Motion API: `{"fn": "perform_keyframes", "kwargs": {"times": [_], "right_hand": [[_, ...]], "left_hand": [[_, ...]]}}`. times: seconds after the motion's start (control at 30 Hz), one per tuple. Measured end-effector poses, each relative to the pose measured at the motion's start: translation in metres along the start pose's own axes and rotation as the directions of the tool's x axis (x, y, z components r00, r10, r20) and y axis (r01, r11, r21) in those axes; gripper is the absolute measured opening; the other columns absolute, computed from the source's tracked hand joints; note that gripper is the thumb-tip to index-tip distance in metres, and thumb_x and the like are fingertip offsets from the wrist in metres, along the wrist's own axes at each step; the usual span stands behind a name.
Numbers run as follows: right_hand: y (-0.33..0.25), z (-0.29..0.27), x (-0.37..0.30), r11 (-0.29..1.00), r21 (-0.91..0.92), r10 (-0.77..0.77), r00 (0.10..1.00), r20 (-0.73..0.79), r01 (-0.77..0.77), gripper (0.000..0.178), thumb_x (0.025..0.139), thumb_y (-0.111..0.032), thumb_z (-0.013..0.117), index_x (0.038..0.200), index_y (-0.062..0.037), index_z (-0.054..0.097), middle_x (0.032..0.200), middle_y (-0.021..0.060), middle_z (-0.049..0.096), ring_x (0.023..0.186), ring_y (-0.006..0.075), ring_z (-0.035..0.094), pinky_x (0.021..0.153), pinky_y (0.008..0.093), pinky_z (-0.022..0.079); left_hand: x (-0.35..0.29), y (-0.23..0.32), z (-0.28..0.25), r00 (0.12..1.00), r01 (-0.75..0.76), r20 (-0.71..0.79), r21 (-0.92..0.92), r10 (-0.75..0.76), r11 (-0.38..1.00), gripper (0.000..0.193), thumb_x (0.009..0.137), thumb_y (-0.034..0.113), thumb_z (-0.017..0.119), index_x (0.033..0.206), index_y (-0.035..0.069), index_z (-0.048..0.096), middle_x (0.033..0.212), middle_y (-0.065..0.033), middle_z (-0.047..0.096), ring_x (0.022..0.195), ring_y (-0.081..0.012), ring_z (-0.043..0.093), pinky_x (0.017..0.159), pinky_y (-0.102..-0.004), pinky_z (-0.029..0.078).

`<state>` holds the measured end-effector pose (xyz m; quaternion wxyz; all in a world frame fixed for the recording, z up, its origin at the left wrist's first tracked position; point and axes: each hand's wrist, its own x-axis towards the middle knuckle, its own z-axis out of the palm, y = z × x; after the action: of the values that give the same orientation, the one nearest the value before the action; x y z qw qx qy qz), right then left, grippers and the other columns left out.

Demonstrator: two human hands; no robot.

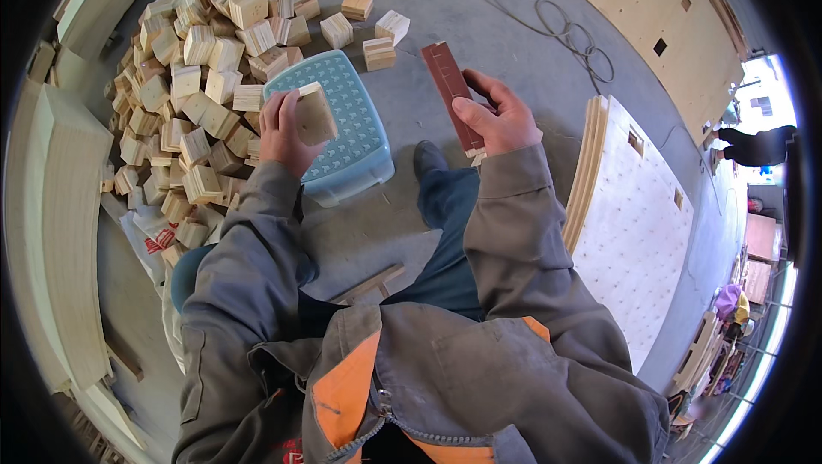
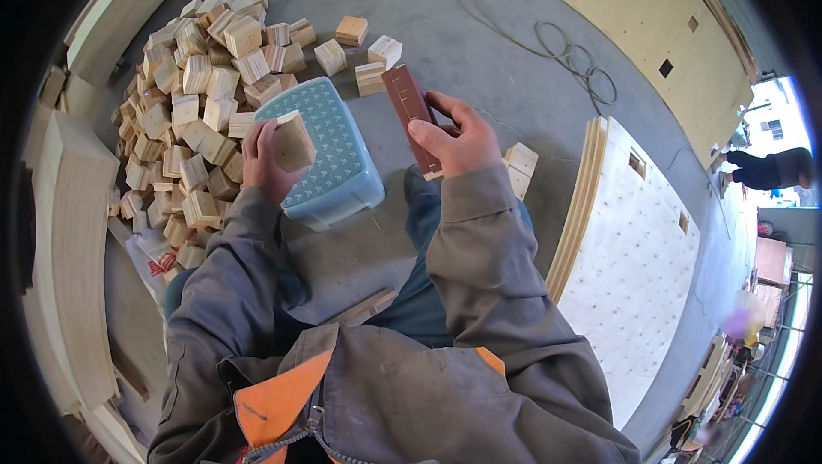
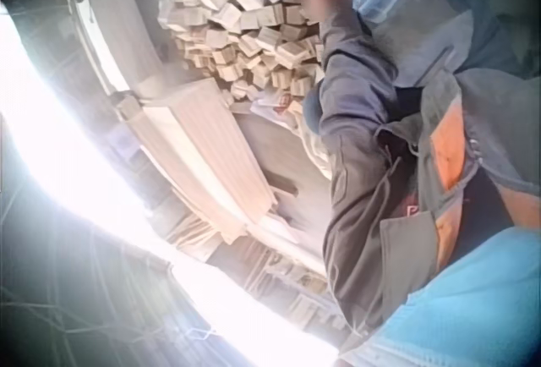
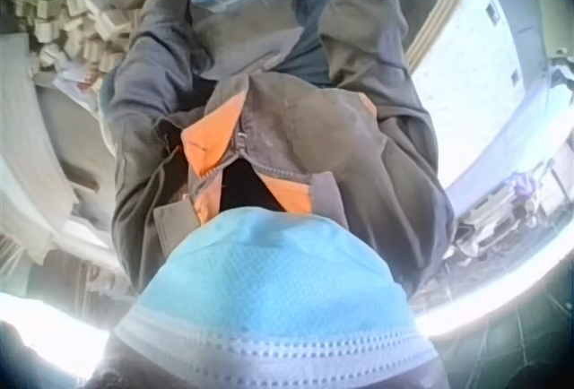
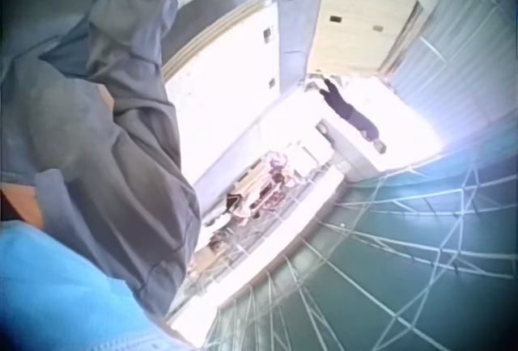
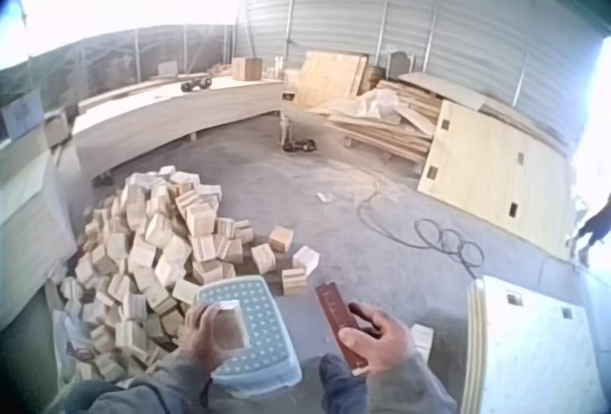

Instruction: The person sits on the floor and sands small wooden blocks using a sanding block. They pick up blocks from a pile, sand them on a small stool, and place the finished pieces into a nearby stack.

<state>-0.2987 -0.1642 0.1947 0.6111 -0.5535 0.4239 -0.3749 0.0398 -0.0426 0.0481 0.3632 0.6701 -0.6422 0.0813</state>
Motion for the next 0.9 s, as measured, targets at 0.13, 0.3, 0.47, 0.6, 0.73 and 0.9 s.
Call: {"fn": "perform_keyframes", "kwargs": {"times": [0.13,0.3,0.47,0.6,0.73,0.9], "right_hand": [[-0.003,0.0,0.0,1.0,-0.001,0.015,1.0,-0.008,-0.015,0.066,0.092,-0.018,0.086,0.149,0.0037,0.062,0.126,0.0163,0.074,0.101,0.0184,0.073,0.088,0.0329,0.06],[-0.01,0.003,-0.003,0.998,0.025,0.049,0.999,0.017,-0.049,0.067,0.091,-0.018,0.087,0.149,0.0038,0.061,0.121,0.0164,0.076,0.102,0.0183,0.073,0.088,0.0326,0.06],[-0.003,0.005,-0.004,0.999,-0.046,-0.027,0.999,0.029,0.028,0.067,0.091,-0.017,0.086,0.15,0.0028,0.061,0.115,0.0161,0.077,0.097,0.0176,0.074,0.085,0.0319,0.06],[-0.003,0.003,-0.006,0.998,-0.055,-0.019,0.999,0.051,0.022,0.066,0.091,-0.016,0.085,0.15,0.0021,0.061,0.113,0.0163,0.078,0.095,0.0173,0.074,0.083,0.0319,0.061],[0.002,-0.004,-0.007,0.998,-0.064,-0.023,0.998,0.05,0.026,0.067,0.091,-0.016,0.085,0.15,0.0021,0.061,0.114,0.0162,0.077,0.095,0.017,0.074,0.083,0.0316,0.061],[0.008,-0.011,-0.006,0.99,-0.122,-0.069,0.997,0.029,0.072,0.068,0.091,-0.017,0.086,0.151,0.0022,0.06,0.114,0.0158,0.077,0.095,0.0171,0.074,0.082,0.0312,0.061]], "left_hand": [[-0.008,-0.015,0.001,0.994,-0.02,0.108,0.017,0.018,1.0,0.112,0.059,0.021,0.102,0.155,0.012,0.045,0.154,-0.0169,0.048,0.148,-0.0461,0.043,0.124,-0.0557,0.04],[-0.027,0.011,-0.021,0.985,-0.005,0.173,0.002,0.005,1.0,0.097,0.069,0.019,0.097,0.151,0.01,0.047,0.155,-0.0171,0.049,0.15,-0.0472,0.041,0.125,-0.0561,0.039],[-0.052,0.017,-0.023,0.988,-0.02,0.154,0.017,0.017,1.0,0.077,0.078,0.012,0.089,0.145,0.01,0.051,0.154,-0.017,0.051,0.151,-0.0463,0.042,0.126,-0.0534,0.04],[-0.063,0.024,-0.027,0.987,-0.001,0.161,0.021,-0.003,1.0,0.072,0.078,0.011,0.089,0.141,0.01,0.054,0.154,-0.0164,0.053,0.152,-0.0449,0.044,0.126,-0.0519,0.04],[-0.062,0.031,-0.033,0.985,0.021,0.173,-0.006,-0.019,1.0,0.075,0.078,0.013,0.09,0.144,0.008,0.053,0.156,-0.0189,0.052,0.153,-0.0463,0.043,0.127,-0.0525,0.039],[-0.068,0.037,-0.031,0.946,0.317,0.083,-0.033,-0.313,0.948,0.104,0.075,0.023,0.096,0.159,0.0,0.039,0.159,-0.0254,0.046,0.149,-0.0446,0.044,0.124,-0.0485,0.041]]}}
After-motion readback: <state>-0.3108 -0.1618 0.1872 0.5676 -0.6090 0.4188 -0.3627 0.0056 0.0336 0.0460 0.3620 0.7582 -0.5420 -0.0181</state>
